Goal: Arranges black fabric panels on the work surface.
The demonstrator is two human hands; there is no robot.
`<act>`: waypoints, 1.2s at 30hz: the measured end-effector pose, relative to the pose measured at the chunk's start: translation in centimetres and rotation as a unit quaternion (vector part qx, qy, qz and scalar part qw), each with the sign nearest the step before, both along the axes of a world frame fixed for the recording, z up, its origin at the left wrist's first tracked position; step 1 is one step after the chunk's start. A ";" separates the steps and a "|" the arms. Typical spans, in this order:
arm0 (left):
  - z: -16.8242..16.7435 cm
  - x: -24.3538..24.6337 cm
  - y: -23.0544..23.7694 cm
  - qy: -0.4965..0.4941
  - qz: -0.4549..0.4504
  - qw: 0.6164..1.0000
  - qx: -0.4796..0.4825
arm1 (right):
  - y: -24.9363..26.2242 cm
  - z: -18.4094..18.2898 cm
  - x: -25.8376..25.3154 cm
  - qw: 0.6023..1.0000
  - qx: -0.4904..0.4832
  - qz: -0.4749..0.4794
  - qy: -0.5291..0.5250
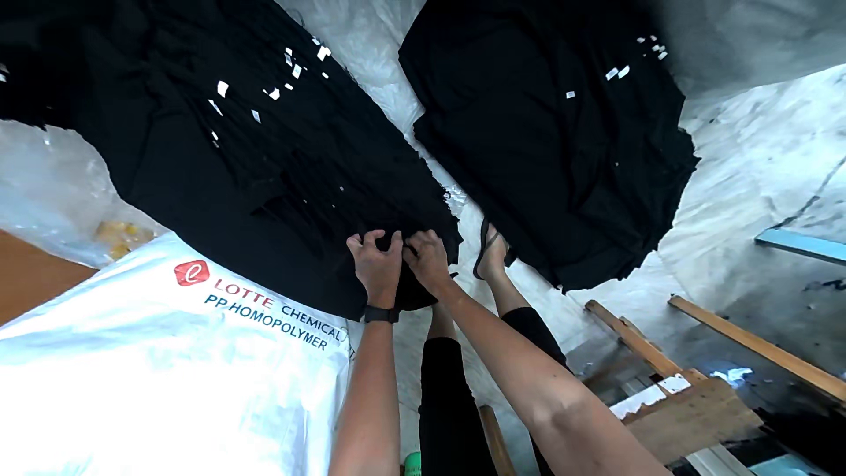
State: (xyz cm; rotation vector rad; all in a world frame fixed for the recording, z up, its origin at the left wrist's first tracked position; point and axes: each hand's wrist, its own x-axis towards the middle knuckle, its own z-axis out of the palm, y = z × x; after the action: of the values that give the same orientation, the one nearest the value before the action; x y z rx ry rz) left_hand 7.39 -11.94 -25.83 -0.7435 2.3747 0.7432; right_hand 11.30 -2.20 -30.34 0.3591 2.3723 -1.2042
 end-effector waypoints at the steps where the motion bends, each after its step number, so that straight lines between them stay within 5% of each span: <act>1: -0.1 -0.1 0.3 0.000 -0.012 1.000 -0.027 | 0.1 0.1 0.4 1.000 -0.013 0.001 -0.003; 5: 0.3 -0.7 0.2 0.044 -0.079 0.992 -0.085 | -0.5 1.4 0.9 0.997 -0.053 0.010 -0.064; 9: 0.8 -1.5 0.0 0.149 -0.169 0.974 0.002 | -2.7 5.0 1.0 0.957 -0.114 0.176 -0.201; 13: -1.0 -4.0 0.8 -0.058 -0.006 0.995 0.085 | -3.9 4.6 1.1 0.917 -0.108 0.245 -0.296; 16: -2.6 -4.8 2.5 -0.087 0.070 0.992 0.059 | -3.1 5.1 0.3 0.890 -0.119 0.291 -0.329; 18: -2.9 -4.8 3.4 -0.095 0.081 0.991 0.043 | -2.0 5.2 0.1 0.898 -0.133 0.252 -0.334; 20: -3.1 -3.8 3.1 -0.082 0.111 0.988 0.065 | -0.7 4.7 0.6 0.939 -0.140 0.117 -0.292; 25: -2.8 0.0 0.1 0.008 0.173 0.960 0.222 | 1.9 1.2 2.0 0.982 -0.063 -0.114 -0.134; 31: -2.3 2.0 -0.3 0.082 0.264 0.930 0.242 | 2.6 0.2 -0.5 0.995 -0.015 -0.102 0.007; 36: -1.7 3.2 -0.6 0.118 0.292 0.923 0.220 | 1.4 0.6 -2.7 0.995 0.062 -0.011 -0.078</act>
State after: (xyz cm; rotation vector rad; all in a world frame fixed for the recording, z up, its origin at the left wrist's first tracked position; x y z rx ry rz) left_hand 10.61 -12.51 -27.51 -1.2235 2.0517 1.6306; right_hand 8.56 -0.80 -29.71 0.5023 2.3185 -1.0032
